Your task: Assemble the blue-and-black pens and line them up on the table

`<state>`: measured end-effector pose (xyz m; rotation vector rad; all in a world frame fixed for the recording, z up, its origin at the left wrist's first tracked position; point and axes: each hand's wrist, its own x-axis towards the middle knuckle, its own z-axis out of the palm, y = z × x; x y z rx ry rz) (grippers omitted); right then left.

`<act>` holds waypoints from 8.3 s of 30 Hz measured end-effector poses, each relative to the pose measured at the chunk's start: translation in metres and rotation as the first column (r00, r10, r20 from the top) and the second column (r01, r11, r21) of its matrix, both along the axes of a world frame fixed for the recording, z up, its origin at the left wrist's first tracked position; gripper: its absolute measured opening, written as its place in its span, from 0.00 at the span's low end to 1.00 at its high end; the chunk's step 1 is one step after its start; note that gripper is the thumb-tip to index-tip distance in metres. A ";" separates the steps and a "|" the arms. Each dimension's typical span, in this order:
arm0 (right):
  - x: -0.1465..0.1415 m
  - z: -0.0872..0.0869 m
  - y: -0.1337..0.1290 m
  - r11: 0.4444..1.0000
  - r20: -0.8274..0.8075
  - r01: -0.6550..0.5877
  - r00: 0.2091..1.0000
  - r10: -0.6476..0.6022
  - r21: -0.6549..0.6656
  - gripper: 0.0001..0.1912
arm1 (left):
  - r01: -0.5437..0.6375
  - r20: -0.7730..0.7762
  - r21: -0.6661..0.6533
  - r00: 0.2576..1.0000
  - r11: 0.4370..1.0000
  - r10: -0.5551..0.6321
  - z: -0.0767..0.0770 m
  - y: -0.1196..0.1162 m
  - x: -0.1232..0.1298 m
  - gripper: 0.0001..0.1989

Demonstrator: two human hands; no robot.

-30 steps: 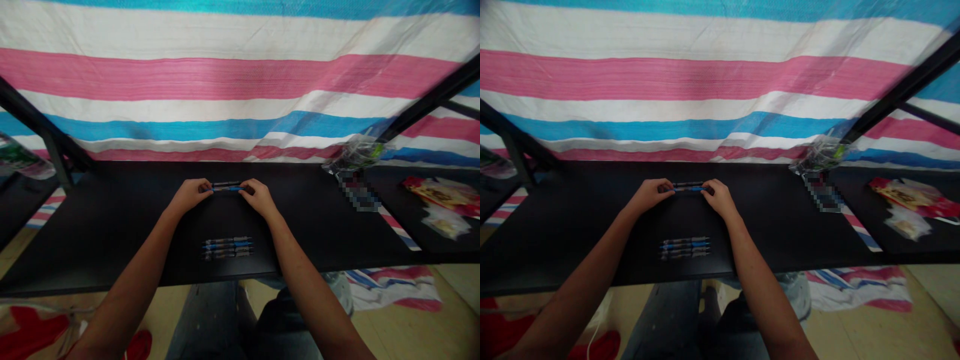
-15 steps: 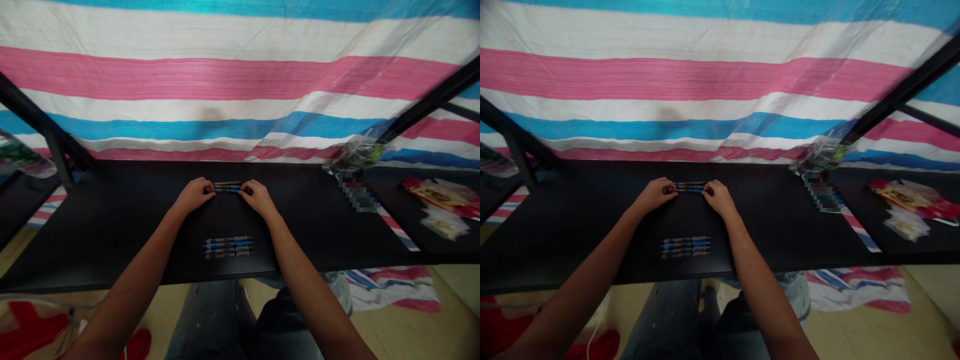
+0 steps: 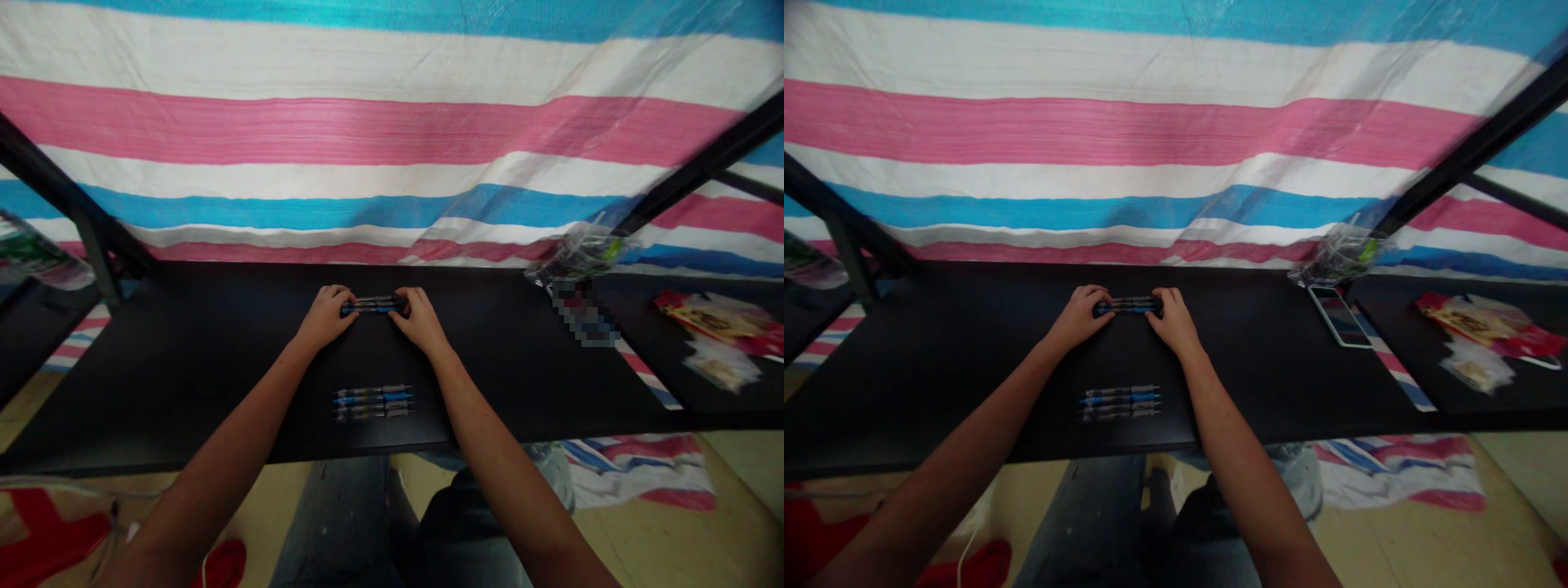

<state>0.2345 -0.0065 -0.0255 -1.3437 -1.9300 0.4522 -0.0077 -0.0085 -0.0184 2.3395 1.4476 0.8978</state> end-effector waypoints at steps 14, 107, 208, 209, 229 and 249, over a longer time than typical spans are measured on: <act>0.000 -0.009 0.003 1.000 0.041 0.000 0.999 0.001 -0.022 0.17 | 0.021 -0.005 -0.007 1.000 1.000 -0.021 -0.002 0.002 0.001 0.08; -0.015 0.021 -0.015 0.901 -0.499 -0.298 0.860 0.110 -0.315 0.19 | 0.195 0.024 -0.135 0.981 0.971 -0.193 0.018 -0.013 0.007 0.12; -0.011 0.014 -0.026 0.800 -0.929 -0.555 0.370 -0.010 -0.230 0.13 | 0.234 0.168 -0.347 0.968 0.908 -0.185 0.016 -0.009 -0.005 0.14; -0.011 0.014 -0.026 0.803 -0.928 -0.550 0.371 -0.010 -0.229 0.13 | 0.230 0.166 -0.345 0.969 0.910 -0.182 0.016 -0.009 -0.005 0.14; -0.012 0.016 -0.029 0.796 -0.904 -0.547 0.427 -0.001 -0.259 0.15 | 0.232 0.119 -0.339 0.972 0.912 -0.203 0.021 -0.013 -0.001 0.18; -0.011 0.016 -0.029 0.804 -0.905 -0.536 0.425 -0.007 -0.258 0.13 | 0.257 0.154 -0.322 0.964 0.911 -0.218 0.016 -0.011 -0.002 0.15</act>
